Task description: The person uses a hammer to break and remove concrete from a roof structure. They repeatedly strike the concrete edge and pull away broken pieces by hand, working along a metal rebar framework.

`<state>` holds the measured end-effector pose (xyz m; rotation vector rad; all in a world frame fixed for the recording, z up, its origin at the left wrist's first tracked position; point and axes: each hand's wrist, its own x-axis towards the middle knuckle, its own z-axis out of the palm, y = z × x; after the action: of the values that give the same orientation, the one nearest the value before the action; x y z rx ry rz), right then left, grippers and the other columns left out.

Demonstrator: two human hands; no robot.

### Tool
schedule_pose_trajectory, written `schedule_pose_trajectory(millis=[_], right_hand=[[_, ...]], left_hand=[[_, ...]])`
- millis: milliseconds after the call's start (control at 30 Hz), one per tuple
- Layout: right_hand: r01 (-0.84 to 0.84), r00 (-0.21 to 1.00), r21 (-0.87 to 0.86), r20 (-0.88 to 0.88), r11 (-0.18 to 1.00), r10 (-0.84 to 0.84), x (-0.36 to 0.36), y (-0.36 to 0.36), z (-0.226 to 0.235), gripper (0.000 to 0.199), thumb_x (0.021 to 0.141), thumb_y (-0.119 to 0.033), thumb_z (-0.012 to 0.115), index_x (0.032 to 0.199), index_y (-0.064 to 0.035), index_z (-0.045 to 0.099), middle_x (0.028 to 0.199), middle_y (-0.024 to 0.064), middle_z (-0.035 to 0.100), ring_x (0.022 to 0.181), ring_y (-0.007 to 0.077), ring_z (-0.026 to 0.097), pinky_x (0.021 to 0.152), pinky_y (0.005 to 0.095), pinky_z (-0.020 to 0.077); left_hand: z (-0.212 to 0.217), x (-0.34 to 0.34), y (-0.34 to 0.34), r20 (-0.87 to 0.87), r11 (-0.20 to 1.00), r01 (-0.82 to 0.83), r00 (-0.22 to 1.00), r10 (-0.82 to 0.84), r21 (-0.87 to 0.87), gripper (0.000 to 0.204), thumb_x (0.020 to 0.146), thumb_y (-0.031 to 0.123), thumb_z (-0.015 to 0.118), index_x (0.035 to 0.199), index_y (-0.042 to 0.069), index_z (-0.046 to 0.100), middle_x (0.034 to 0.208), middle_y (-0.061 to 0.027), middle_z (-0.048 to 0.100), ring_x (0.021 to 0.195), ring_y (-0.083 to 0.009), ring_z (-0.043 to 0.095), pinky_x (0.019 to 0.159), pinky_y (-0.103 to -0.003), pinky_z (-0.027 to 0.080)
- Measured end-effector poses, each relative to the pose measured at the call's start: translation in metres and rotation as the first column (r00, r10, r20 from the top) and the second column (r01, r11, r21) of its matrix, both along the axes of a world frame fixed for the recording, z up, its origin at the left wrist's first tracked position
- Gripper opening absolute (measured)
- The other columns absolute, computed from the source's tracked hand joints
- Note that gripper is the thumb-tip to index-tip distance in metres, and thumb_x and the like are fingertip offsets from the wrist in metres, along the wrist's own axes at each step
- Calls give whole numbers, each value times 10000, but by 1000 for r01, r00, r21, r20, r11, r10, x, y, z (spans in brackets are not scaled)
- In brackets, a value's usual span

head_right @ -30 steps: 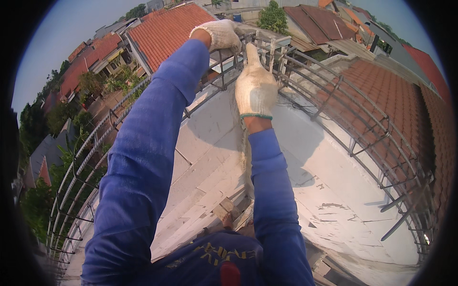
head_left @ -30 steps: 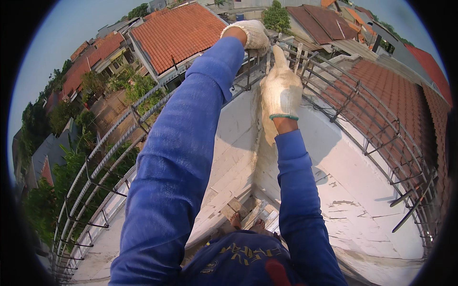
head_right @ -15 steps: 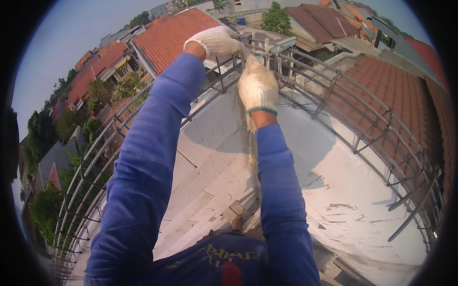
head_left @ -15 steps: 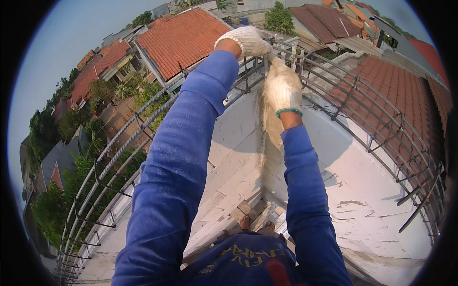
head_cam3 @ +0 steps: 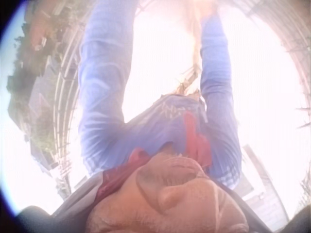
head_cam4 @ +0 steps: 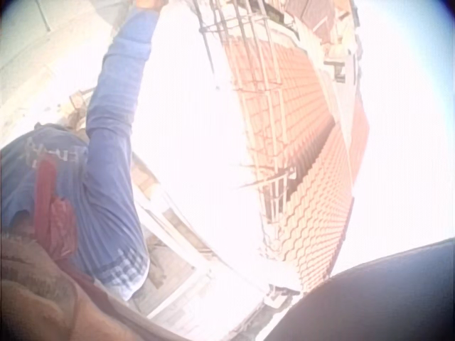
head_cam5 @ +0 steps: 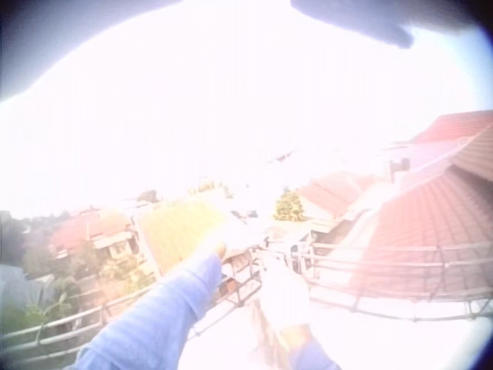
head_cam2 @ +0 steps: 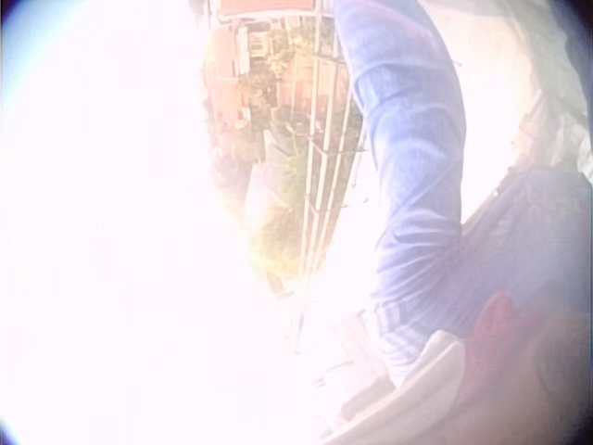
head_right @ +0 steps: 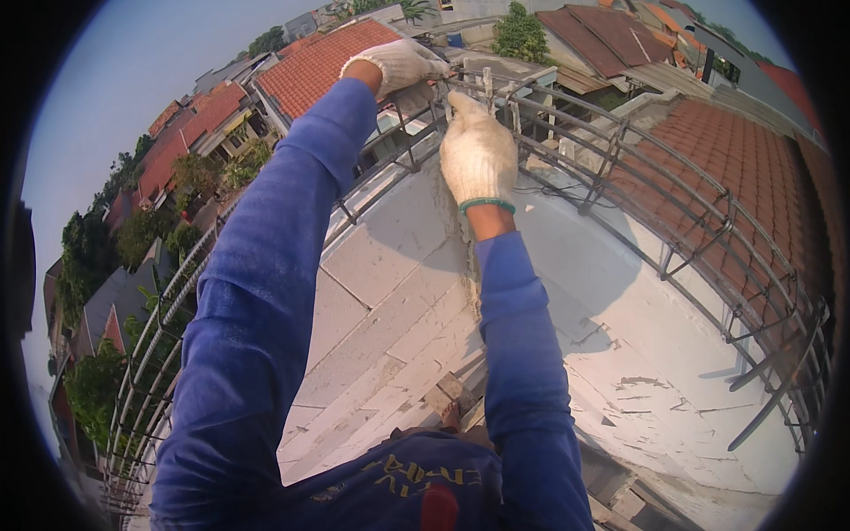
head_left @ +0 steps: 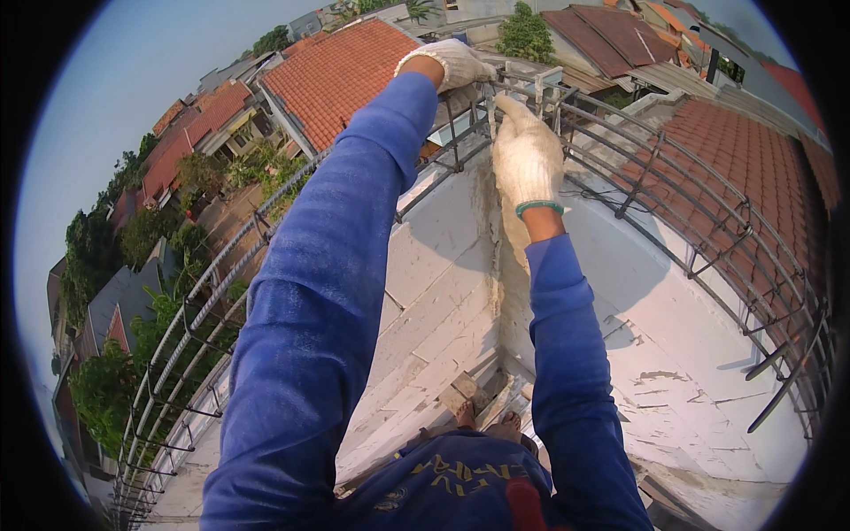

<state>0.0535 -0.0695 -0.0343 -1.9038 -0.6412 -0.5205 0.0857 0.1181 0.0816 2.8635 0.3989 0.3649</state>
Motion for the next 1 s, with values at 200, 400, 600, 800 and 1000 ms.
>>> schedule_pose_trajectory(millis=[200, 400, 600, 800, 1000], right_hand=[[75, 997, -162, 9, 984, -75, -1, 3, -3, 359, 1058, -223, 518, 1349, -258, 727, 1173, 146, 783, 1074, 393, 744, 945, 511, 588], [35, 999, -38, 41, 999, -33, 14, 12, -15, 351, 1054, -240, 525, 1343, -230, 725, 1156, 180, 781, 1057, 403, 748, 937, 507, 592], [-120, 980, 189, -132, 975, 146, 22, 16, -31, 362, 1053, -220, 542, 1362, -104, 691, 1265, 214, 740, 1148, 416, 709, 1010, 478, 560], [-291, 760, 384, -463, 876, 456, -6, 21, 1, 525, 1065, -176, 512, 1581, -78, 486, 1035, 197, 749, 808, 301, 729, 700, 422, 606], [-276, 505, 648, -530, 709, 681, 15, 1, 6, 656, 1072, -156, 466, 1704, -109, 298, 814, 87, 643, 562, 152, 551, 466, 318, 492]], left_hand=[[-4, 13, 9, -5, 999, 3, 1000, -4, -47, 355, 1033, 372, 703, 1287, 144, 799, 1134, -26, 810, 961, -138, 733, 868, -336, 584], [2, -1, -2, -11, 911, 92, 994, -106, -403, 296, 1063, 260, 657, 1221, 53, 798, 1021, -78, 815, 744, -138, 752, 648, -292, 612], [-11, 11, 9, 78, 941, 106, 993, -86, -320, 277, 1063, 215, 651, 1218, 30, 789, 920, -96, 807, 594, -109, 712, 486, -249, 567], [-23, 15, 62, 86, 963, 268, 960, -268, 12, 297, 1068, 227, 642, 1247, 32, 777, 887, -88, 800, 579, -100, 696, 495, -251, 562], [-1, -3, -20, 20, 907, 88, 996, -87, -411, 302, 1074, 246, 623, 1221, 31, 776, 896, -73, 796, 584, -87, 693, 498, -240, 556]])
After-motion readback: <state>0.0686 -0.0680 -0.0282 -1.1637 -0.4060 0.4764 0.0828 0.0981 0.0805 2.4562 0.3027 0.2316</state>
